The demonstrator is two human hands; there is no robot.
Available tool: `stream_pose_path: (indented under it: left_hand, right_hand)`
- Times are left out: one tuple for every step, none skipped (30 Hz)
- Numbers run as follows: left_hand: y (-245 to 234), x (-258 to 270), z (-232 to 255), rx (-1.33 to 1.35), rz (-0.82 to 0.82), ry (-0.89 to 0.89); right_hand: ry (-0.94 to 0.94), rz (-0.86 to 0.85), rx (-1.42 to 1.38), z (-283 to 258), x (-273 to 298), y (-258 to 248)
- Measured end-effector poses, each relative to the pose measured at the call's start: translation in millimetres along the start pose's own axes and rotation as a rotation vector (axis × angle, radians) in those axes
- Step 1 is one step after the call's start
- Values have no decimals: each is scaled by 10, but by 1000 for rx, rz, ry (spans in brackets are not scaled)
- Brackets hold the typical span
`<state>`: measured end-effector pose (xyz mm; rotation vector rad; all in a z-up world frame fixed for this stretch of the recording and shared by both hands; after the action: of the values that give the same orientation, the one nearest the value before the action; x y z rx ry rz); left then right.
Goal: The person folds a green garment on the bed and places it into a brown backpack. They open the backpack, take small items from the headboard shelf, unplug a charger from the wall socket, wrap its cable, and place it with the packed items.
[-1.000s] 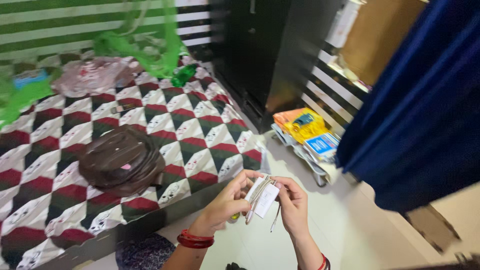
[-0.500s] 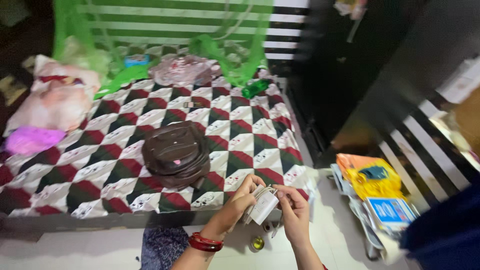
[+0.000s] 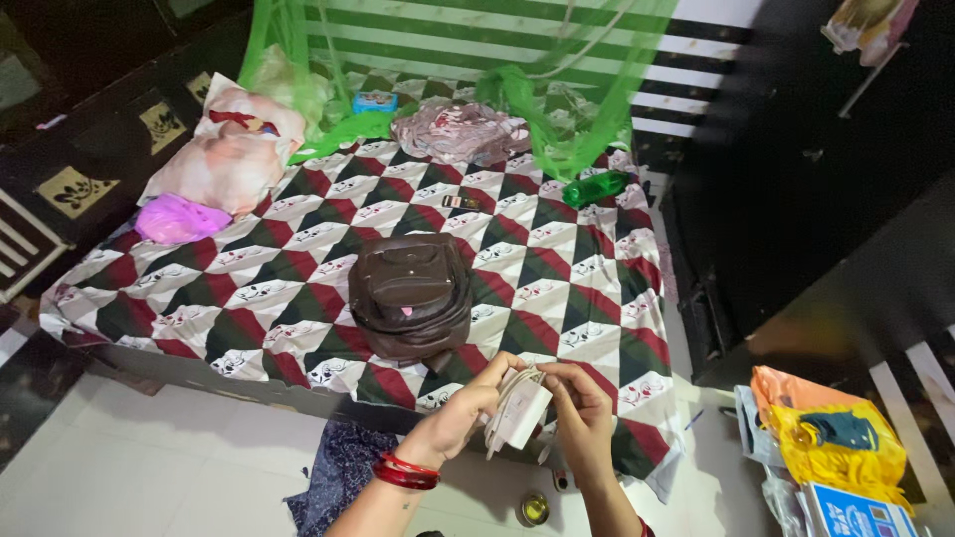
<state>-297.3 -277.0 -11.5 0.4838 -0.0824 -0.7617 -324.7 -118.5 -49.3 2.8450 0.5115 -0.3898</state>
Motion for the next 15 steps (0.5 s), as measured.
stream_pose_path:
  left_hand:
    - [-31, 11, 5, 36, 6, -21]
    - [-57, 22, 37, 16, 19, -5]
    - [-72, 32, 55, -2, 29, 10]
    - [-90, 41, 83, -21, 40, 25]
    - [-108, 43, 123, -56, 45, 28]
    - [-126, 43, 171, -91, 51, 31]
    - [-141, 47, 216, -125, 53, 32]
    - [-145, 55, 257, -126, 36, 28]
    - [-154, 63, 310, -128, 17, 23]
    - [-160, 68, 359, -129, -3, 18]
    - [-159, 61, 415, -146, -51, 22]
    - [-157, 63, 464, -162, -99, 25]
    - [-150, 75, 497, -175, -145, 26]
    - [-184, 91, 541, -236, -127, 41]
    - [-230, 99, 593, -301, -110, 61]
  right_hand:
    - [12, 7, -1, 23, -39, 11]
    - [24, 13, -3, 49, -78, 22]
    - [38, 22, -3, 79, -104, 22]
    - [26, 13, 5, 94, -134, 27]
    - [13, 8, 15, 102, -165, 29]
    - [1, 2, 24, 109, -195, 31]
    - [0, 13, 18, 125, -219, 25]
    - [-1, 25, 12, 137, -256, 20]
    - [-4, 39, 6, 139, -290, 18]
    - [-21, 19, 6, 126, -322, 51]
    - [-43, 1, 8, 108, -374, 95]
    - [-65, -18, 10, 77, -421, 141]
    - [-62, -24, 40, 45, -457, 179]
    - [-60, -29, 71, 2, -502, 217]
    - [-60, -37, 103, -54, -548, 259]
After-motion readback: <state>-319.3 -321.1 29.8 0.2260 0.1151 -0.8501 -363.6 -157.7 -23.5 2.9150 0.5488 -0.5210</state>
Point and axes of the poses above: each hand's wrist, its own x-axis away from the middle knuckle, its own y-axis out of the palm, z = x × y, the point moved 6 cm from there along -x, towards the middle knuckle, and after that the axes turned 14 degrees about -z, right-handed, at the moved point
